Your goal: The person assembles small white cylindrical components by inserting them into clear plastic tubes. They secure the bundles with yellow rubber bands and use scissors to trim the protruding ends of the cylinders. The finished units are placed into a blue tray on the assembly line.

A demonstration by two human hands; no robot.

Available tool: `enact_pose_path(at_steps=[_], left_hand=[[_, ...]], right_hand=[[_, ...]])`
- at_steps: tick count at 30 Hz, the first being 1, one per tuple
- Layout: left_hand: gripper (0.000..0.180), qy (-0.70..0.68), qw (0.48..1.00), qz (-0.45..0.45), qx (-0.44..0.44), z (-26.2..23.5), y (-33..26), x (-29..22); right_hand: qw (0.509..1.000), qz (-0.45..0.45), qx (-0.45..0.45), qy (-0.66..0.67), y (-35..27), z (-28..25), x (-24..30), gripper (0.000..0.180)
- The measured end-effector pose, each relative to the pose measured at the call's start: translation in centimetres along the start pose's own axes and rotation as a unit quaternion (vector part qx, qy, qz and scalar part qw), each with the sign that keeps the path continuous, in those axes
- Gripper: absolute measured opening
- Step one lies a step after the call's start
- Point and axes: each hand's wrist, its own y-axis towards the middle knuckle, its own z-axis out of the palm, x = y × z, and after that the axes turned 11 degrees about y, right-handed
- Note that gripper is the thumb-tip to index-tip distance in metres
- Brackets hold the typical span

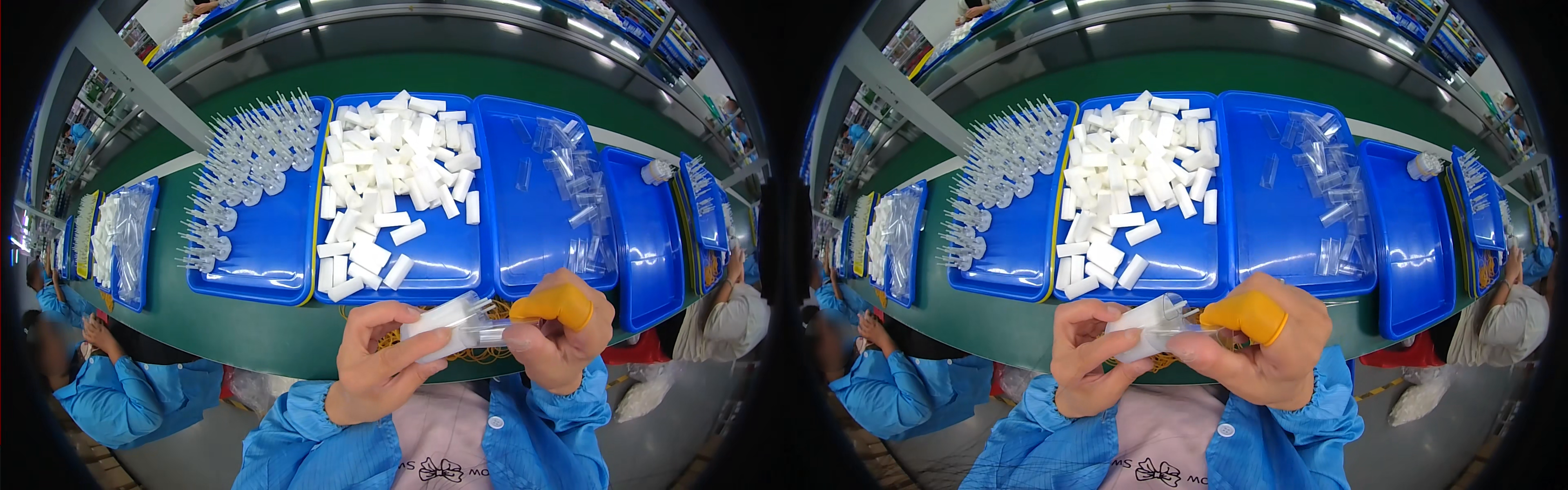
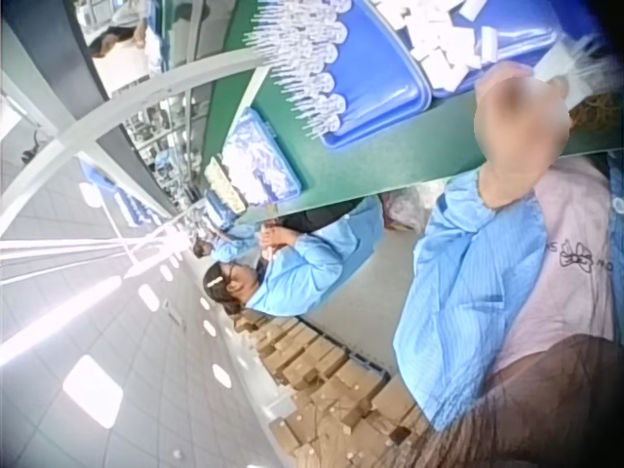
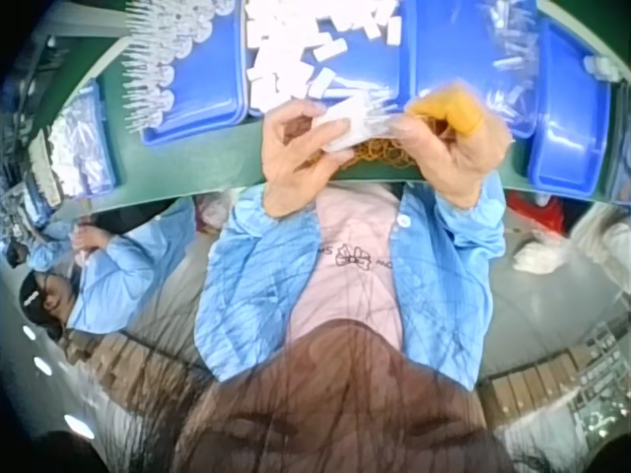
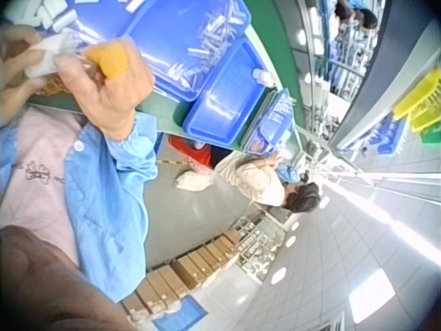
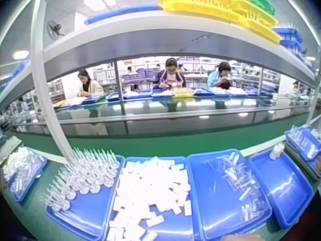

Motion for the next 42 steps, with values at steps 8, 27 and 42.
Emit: enact_pose_path(at_steps=[8,27,42], left_hand=[[0.048,-0.016,0.999,0.010,0.029,-0.2,-0.2,0.0],[0.056,-0.571,0.674,-0.389,0.261,-0.3,0.6,0.3],[0.060,-0.632,0.618,-0.409,0.227,-0.2,-0.3,0.7]], right_hand=[[0.992,0.098,0.032,0.071,0.5,-0.1,-0.3,0.024],[0.952,0.110,0.284,0.032,-0.2,-0.2,0.8,0.075],[0.967,-0.023,0.253,-0.019,-1.1,2.0,0.1,0.063]])
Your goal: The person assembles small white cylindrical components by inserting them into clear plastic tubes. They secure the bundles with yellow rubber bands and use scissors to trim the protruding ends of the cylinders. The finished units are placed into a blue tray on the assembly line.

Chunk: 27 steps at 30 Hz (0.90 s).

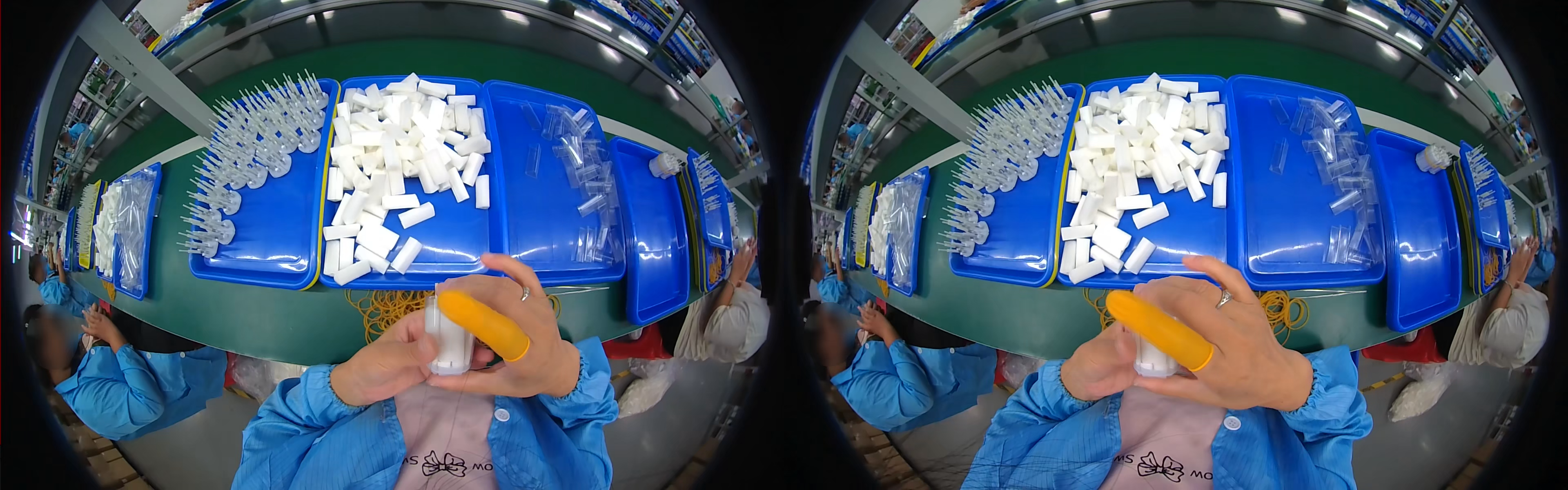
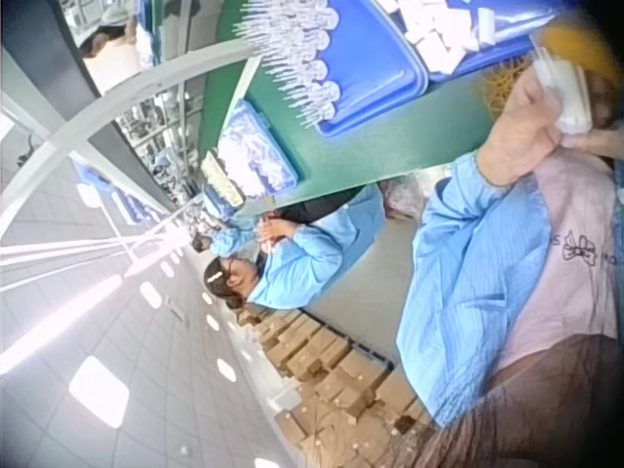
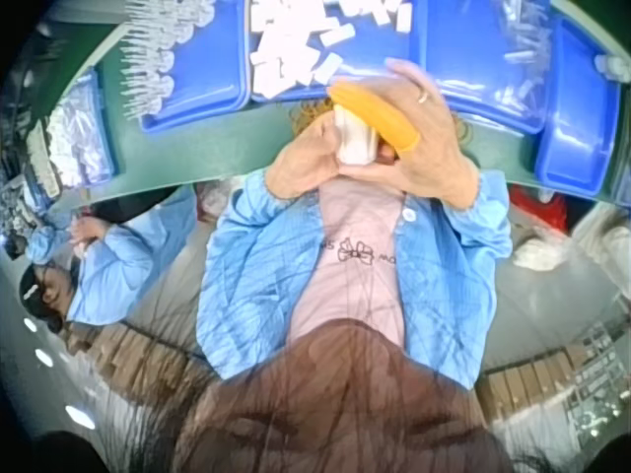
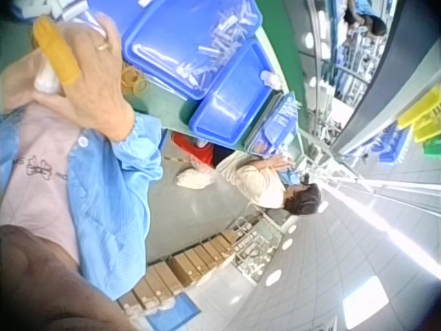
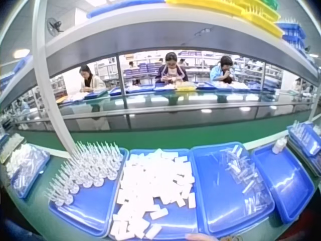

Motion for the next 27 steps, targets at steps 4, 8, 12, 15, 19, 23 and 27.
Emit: enact_pose_path(at_steps=[4,8,12,15,19,23,27], left_hand=[[0.069,-0.034,0.999,-0.017,-0.025,-0.4,-0.1,0.7],[0.076,-0.015,0.998,0.060,-0.018,-0.7,0.1,-0.4],[0.071,0.037,0.985,0.158,-0.060,-2.2,-0.8,-1.8],[0.059,0.080,0.966,0.211,-0.128,-3.2,-1.5,-2.1],[0.047,0.117,0.949,0.231,-0.179,-2.7,-1.4,-2.3],[0.040,0.161,0.939,0.235,-0.191,-2.3,-1.1,-1.9],[0.047,0.237,0.919,0.241,-0.202,-2.1,-1.3,-1.3]], right_hand=[[0.998,-0.053,0.021,-0.010,-0.2,0.6,-0.8,0.068],[0.994,0.012,-0.018,0.112,0.1,-0.5,-0.9,0.069],[0.969,0.183,-0.103,0.131,-1.5,-2.8,-1.8,0.048],[0.969,0.244,-0.043,0.019,-3.3,-3.0,-2.6,0.026],[0.971,0.174,0.008,-0.163,-4.7,-0.8,-4.1,0.015],[0.966,0.159,-0.013,-0.203,-5.3,0.1,-5.0,0.013],[0.968,0.152,-0.111,-0.168,-5.4,-0.9,-4.9,0.014]])
